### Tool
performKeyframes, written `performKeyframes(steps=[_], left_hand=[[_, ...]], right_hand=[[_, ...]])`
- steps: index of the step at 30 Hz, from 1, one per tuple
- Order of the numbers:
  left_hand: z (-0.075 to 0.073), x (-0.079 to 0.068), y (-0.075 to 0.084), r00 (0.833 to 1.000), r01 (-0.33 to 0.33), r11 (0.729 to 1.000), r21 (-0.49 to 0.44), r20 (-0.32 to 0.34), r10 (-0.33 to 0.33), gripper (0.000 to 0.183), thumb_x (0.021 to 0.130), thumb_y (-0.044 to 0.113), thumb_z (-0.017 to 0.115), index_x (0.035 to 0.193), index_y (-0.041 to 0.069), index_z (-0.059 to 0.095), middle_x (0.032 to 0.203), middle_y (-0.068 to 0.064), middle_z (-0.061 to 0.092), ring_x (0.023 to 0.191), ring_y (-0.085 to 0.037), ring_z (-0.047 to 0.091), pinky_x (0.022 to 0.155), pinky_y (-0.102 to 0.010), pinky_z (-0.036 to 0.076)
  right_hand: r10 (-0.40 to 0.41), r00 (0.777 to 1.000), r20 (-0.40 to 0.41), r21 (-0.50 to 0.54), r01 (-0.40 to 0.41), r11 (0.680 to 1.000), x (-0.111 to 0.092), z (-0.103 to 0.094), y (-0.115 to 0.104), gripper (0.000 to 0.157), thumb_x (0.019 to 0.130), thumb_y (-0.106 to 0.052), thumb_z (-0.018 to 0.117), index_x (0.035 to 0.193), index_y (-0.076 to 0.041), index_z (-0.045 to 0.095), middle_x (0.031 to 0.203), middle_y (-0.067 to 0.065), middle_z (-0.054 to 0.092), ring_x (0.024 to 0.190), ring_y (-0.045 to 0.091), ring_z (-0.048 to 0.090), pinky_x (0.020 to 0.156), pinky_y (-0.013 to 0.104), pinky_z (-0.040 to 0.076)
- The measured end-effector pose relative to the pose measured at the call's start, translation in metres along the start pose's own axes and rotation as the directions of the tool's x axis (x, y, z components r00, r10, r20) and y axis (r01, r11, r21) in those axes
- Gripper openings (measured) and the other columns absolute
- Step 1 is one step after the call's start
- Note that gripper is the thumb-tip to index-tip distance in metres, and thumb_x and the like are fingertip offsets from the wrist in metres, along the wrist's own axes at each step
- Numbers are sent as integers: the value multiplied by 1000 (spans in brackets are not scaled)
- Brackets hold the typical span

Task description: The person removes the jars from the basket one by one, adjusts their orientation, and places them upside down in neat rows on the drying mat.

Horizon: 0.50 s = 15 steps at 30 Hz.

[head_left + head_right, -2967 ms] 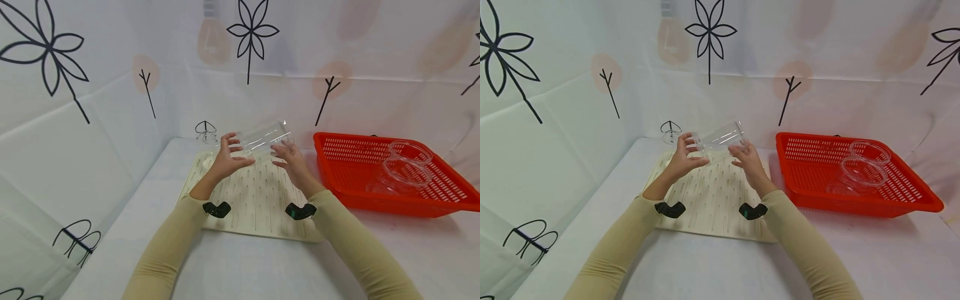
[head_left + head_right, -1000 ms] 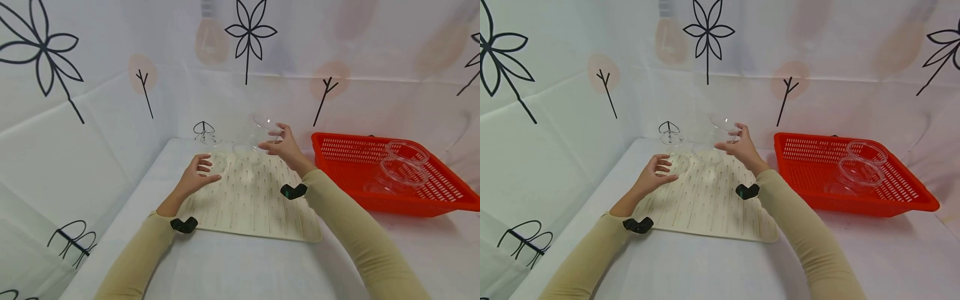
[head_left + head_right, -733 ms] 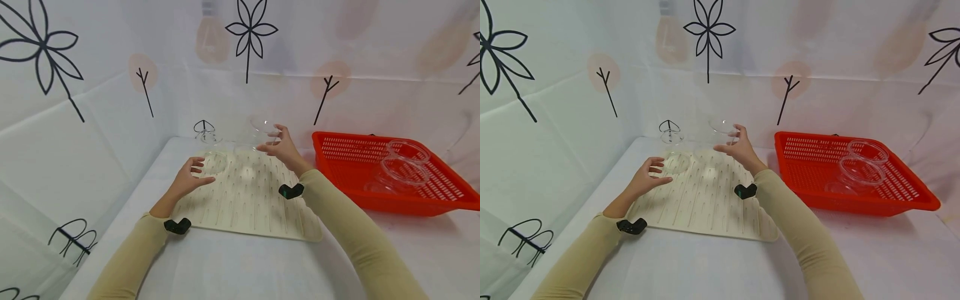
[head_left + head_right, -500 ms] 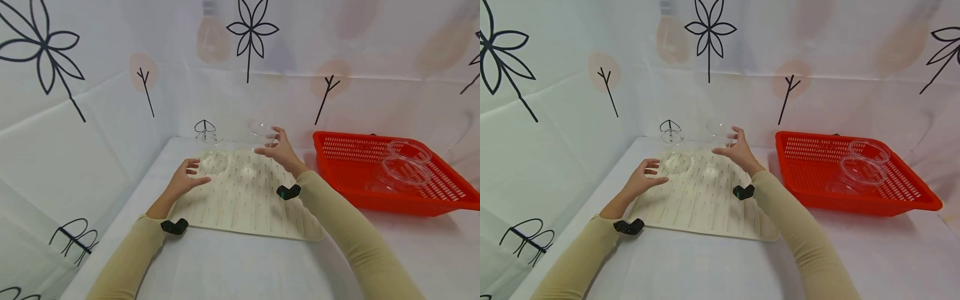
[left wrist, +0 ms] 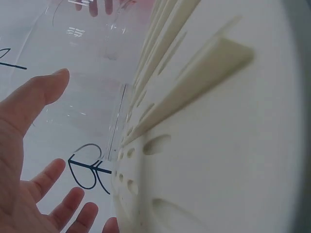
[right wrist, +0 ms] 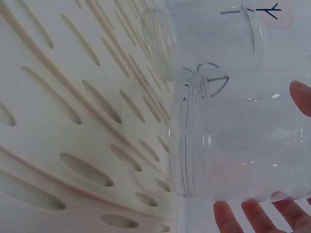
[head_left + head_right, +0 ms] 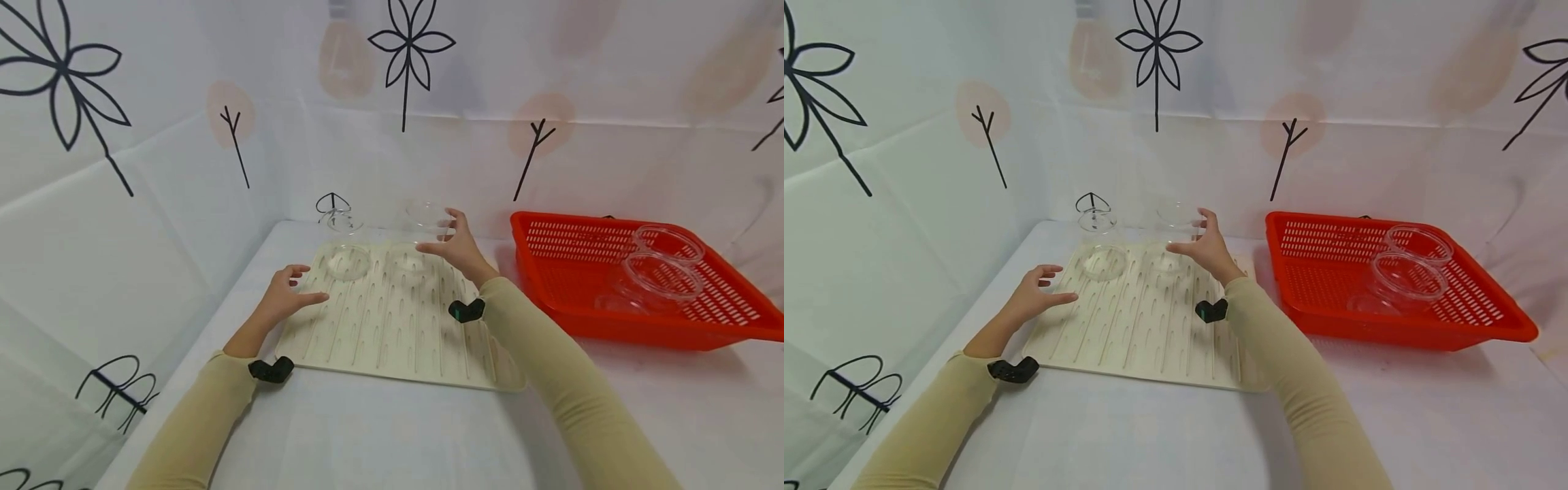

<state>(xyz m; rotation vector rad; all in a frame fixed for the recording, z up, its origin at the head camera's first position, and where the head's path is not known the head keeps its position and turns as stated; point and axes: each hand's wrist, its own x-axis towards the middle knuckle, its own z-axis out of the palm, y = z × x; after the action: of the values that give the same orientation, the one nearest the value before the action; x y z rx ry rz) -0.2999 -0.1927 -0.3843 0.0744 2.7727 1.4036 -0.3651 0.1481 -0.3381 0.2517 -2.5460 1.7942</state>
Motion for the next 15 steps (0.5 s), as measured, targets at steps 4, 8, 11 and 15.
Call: performKeyframes(steps=[4,8,11,15], left_hand=[[-1,1,-4,999,34,999,-9,18,-34,79,75,31,78,138,5,37,138,-22,29,125,-39,32,97,-52,34],[-3,2,-9,998,38,999,-5,41,-37,80,76,31,78,138,4,36,139,-24,29,125,-40,34,98,-52,34],[-4,3,-11,998,39,999,-5,57,-39,81,76,31,78,139,3,36,139,-24,30,125,-40,34,98,-52,34],[-6,2,-12,996,52,999,-15,75,-50,83,75,31,78,140,3,34,139,-24,31,126,-40,35,99,-51,34]], right_hand=[[12,1000,-1,-14,-12,1000,1,-1,4,104,73,-24,81,147,-17,9,140,14,28,127,35,35,98,49,36],[27,1000,3,-19,-27,999,1,-1,6,104,73,-25,81,147,-19,9,142,14,25,129,35,32,99,49,35],[28,1000,1,-16,-28,999,1,-2,7,103,73,-24,81,147,-19,9,143,14,23,130,36,30,100,49,35],[34,999,-3,-18,-34,999,1,-3,8,103,74,-22,81,147,-19,8,143,15,22,130,36,31,99,49,35]])
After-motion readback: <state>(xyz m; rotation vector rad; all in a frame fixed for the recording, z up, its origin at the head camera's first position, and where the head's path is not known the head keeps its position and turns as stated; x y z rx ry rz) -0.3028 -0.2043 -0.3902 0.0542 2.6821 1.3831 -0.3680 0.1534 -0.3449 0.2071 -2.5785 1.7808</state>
